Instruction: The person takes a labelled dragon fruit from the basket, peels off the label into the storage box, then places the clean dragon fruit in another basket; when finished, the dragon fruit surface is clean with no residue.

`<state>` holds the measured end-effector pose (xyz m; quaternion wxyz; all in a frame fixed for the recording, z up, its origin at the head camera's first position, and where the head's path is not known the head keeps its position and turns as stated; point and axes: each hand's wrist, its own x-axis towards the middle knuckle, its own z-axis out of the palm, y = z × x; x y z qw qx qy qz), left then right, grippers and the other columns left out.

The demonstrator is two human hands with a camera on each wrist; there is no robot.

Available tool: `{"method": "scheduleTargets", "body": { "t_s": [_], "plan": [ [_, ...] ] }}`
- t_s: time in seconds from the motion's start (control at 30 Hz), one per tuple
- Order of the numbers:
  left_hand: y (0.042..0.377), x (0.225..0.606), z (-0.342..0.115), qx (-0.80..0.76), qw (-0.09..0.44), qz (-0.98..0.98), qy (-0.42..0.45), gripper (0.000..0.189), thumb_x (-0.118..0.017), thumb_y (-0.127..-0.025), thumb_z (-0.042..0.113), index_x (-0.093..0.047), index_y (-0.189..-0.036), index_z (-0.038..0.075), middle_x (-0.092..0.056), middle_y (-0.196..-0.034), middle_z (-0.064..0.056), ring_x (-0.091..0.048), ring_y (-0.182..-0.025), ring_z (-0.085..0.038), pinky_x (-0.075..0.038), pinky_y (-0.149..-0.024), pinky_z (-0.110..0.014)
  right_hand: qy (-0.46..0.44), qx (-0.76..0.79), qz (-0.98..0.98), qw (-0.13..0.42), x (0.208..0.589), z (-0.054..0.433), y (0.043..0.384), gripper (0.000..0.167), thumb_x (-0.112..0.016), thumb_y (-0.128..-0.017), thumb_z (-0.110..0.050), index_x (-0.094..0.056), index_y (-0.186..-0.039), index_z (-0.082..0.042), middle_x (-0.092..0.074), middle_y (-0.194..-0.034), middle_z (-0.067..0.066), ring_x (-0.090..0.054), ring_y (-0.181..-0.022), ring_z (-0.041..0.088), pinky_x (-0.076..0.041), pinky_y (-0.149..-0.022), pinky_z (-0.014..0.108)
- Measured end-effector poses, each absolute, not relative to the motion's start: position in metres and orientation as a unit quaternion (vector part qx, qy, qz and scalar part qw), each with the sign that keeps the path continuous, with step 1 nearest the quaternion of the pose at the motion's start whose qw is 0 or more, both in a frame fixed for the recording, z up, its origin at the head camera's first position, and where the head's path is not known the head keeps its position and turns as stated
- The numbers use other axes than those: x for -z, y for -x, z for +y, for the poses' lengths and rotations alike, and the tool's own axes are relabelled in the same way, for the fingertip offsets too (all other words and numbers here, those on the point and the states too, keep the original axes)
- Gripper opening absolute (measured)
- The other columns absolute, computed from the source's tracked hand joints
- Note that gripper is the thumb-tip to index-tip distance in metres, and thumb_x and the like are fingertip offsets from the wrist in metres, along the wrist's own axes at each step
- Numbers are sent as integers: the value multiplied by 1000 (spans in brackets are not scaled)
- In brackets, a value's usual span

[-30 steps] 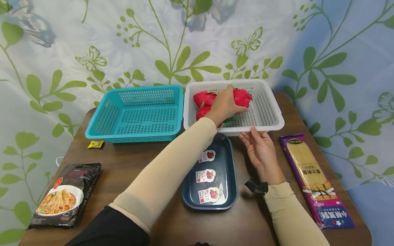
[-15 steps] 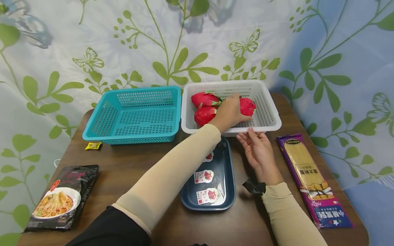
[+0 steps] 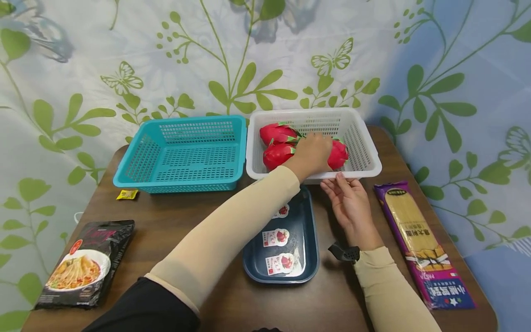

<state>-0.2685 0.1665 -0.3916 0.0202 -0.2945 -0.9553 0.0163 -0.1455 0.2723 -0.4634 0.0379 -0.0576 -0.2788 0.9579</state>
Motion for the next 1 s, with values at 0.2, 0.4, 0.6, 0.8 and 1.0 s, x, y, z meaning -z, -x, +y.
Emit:
{"method": "scheduleTargets", "body": {
  "t_s": [0.2,0.4,0.6,0.8,1.0],
  "plan": [
    [265,380,149,-24,-9,-947,322,77,-75,-90,59,-52,-154,22,-59,-140,-3,-52,-126,-23,-49,-103,-41,70,-957,-279,41,462,277,146,46,-62,-104,-3,-44,-147,2,-70,-121,22,-75,-100,32,-53,-97,45],
    [265,364,103,-9,27,-936,350,80,-77,-89,59,-54,-154,19,-59,-146,-6,-53,-132,-26,-49,-106,-42,82,-954,-287,38,461,278,150,45,-64,-104,-4,-47,-145,1,-72,-116,21,-75,-101,32,-53,-96,45],
    [264,343,13,37,74,-937,339,70,-76,-93,53,-59,-149,13,-56,-149,-10,-49,-135,-30,-46,-109,-41,77,-954,-286,45,464,276,155,36,-62,-104,-2,-50,-137,4,-73,-109,22,-76,-97,33,-55,-93,46],
    [272,356,-115,82,80,-940,322,77,-80,-90,55,-60,-147,8,-55,-150,-15,-45,-139,-37,-37,-116,-52,93,-923,-371,38,459,279,155,30,-68,-103,-10,-59,-129,1,-74,-105,17,-76,-94,29,-56,-91,44],
    [259,376,-209,96,27,-951,293,90,-73,-91,66,-52,-155,6,-45,-157,-21,-35,-145,-45,-30,-117,-62,152,-746,-648,-6,441,288,145,52,-68,-102,-43,-62,-124,4,-73,-98,8,-76,-86,20,-61,-79,32]
  ]
}}
